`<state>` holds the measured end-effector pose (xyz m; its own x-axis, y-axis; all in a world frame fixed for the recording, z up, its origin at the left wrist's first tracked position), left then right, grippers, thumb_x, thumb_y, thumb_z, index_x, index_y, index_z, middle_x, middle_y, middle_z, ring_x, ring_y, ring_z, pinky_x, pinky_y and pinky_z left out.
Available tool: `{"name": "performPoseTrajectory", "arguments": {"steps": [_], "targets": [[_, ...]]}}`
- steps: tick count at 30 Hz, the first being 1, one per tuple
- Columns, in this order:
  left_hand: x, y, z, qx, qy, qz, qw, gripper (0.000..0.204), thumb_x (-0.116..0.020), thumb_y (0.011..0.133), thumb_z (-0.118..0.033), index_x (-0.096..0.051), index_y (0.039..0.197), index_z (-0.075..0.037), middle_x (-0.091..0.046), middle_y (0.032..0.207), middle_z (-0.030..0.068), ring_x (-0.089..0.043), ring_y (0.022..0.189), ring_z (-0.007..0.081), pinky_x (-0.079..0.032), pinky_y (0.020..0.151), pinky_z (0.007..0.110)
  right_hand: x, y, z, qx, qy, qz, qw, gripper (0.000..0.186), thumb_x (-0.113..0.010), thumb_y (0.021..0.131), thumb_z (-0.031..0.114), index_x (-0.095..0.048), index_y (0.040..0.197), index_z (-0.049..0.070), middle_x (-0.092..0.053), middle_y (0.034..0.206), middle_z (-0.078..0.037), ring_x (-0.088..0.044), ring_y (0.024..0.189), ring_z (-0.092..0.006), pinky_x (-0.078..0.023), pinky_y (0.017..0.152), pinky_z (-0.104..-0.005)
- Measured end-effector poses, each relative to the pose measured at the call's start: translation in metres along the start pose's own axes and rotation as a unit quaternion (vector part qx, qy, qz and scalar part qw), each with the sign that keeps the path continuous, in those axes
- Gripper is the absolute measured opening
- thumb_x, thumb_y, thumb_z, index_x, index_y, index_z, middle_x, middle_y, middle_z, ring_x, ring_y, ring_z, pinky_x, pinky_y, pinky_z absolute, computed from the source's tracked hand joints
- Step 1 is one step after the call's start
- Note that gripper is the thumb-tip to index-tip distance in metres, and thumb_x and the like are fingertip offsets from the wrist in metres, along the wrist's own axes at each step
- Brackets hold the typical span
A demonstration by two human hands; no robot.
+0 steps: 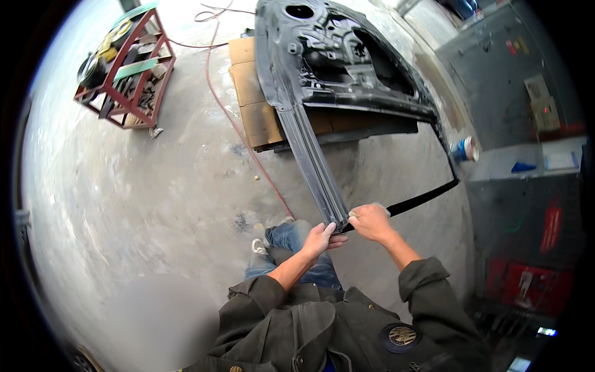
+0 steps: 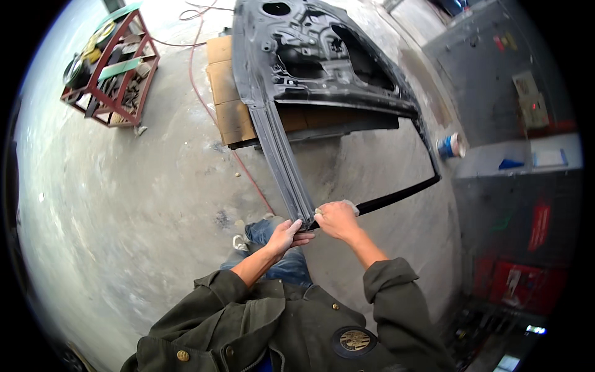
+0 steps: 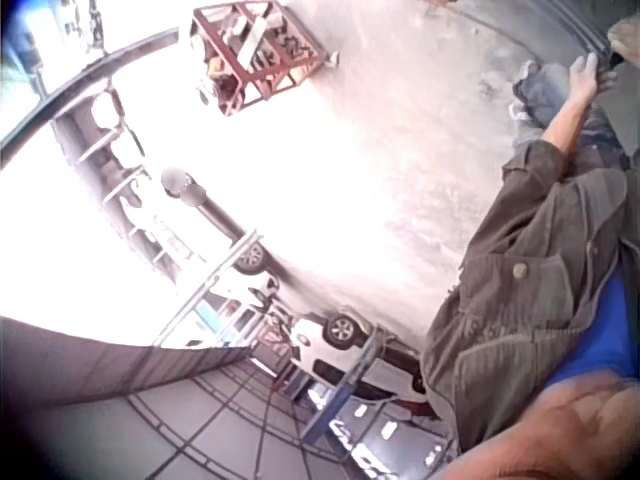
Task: The person sands the edges and surfaces of a car door frame and a curved trim piece using a sanding block. The person repositions the parts on a stand to reach different areas and continues sanding until the clip ends.
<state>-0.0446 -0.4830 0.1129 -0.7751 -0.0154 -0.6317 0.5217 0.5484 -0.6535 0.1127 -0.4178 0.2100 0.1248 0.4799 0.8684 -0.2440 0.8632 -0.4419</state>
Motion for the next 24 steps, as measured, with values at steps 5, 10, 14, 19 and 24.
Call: {"name": "performPoseTrajectory", "arguments": {"steps": [5,10,14,19,24], "targets": [[-0.012,0.006,0.009,-0.012,-0.02,-0.093,0.995,0.037,-0.04,0.112,-0.028,-0.056,0.123,0.004,-0.068,0.119,0.0199,-0.073,0.104,0.0318,-0.063,0.084,0.039,-0.003,-0.003,0.014,-0.018,-0.048,-0.014,0.999,0.031,-0.056,0.089,0.031,-0.073,0.089,0.006,-0.073,0.091,-0.019,-0.07,0.089,-0.0386,-0.054,0.081,-0.0505],[-0.006,0.013,0.023,-0.11,-0.01,-0.142,0.984,0.039,-0.043,0.11,-0.031,-0.059,0.119,0.003,-0.072,0.11,0.0185,-0.076,0.092,0.0291,-0.064,0.076,0.036,-0.002,-0.019,-0.001,0.097,0.009,-0.087,0.991,0.026,-0.059,0.088,0.026,-0.071,0.102,0.008,-0.073,0.099,-0.014,-0.069,0.1,-0.0325,-0.053,0.088,-0.0453],[-0.001,0.011,0.035,-0.165,-0.025,-0.261,0.951,0.04,-0.046,0.109,-0.034,-0.065,0.108,0.001,-0.074,0.095,0.0154,-0.076,0.077,0.0262,-0.064,0.063,0.032,0.007,-0.03,-0.079,0.204,0.058,-0.116,0.97,0.029,-0.061,0.086,0.023,-0.071,0.11,0.01,-0.072,0.102,-0.01,-0.068,0.101,-0.0317,-0.054,0.088,-0.0438],[-0.006,0.016,0.041,-0.232,-0.019,-0.445,0.865,0.039,-0.048,0.109,-0.029,-0.068,0.097,0.002,-0.07,0.082,0.0075,-0.067,0.065,0.0151,-0.059,0.058,0.032,0.055,-0.051,-0.284,0.113,0.047,-0.058,0.991,0.033,-0.064,0.083,0.021,-0.072,0.113,0.011,-0.073,0.113,-0.012,-0.069,0.102,-0.0335,-0.055,0.088,-0.0455],[-0.004,0.022,0.058,-0.262,-0.02,-0.54,0.799,0.039,-0.05,0.108,-0.027,-0.069,0.093,0.004,-0.067,0.078,0.0034,-0.059,0.066,0.0101,-0.051,0.059,0.03,0.109,-0.051,-0.469,-0.077,-0.106,0.05,0.99,0.026,-0.066,0.086,0.025,-0.071,0.104,0.006,-0.071,0.101,-0.018,-0.067,0.096,-0.0388,-0.053,0.084,-0.0503]]}}
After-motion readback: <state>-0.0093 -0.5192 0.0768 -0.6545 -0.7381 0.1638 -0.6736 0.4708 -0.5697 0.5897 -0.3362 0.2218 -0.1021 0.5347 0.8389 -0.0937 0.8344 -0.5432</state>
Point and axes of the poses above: each hand's wrist, its own y-axis towards the middle knuckle, its own x-axis out of the back of the hand, z = x × y, the point moved 4 cm from there along y, towards the middle knuckle
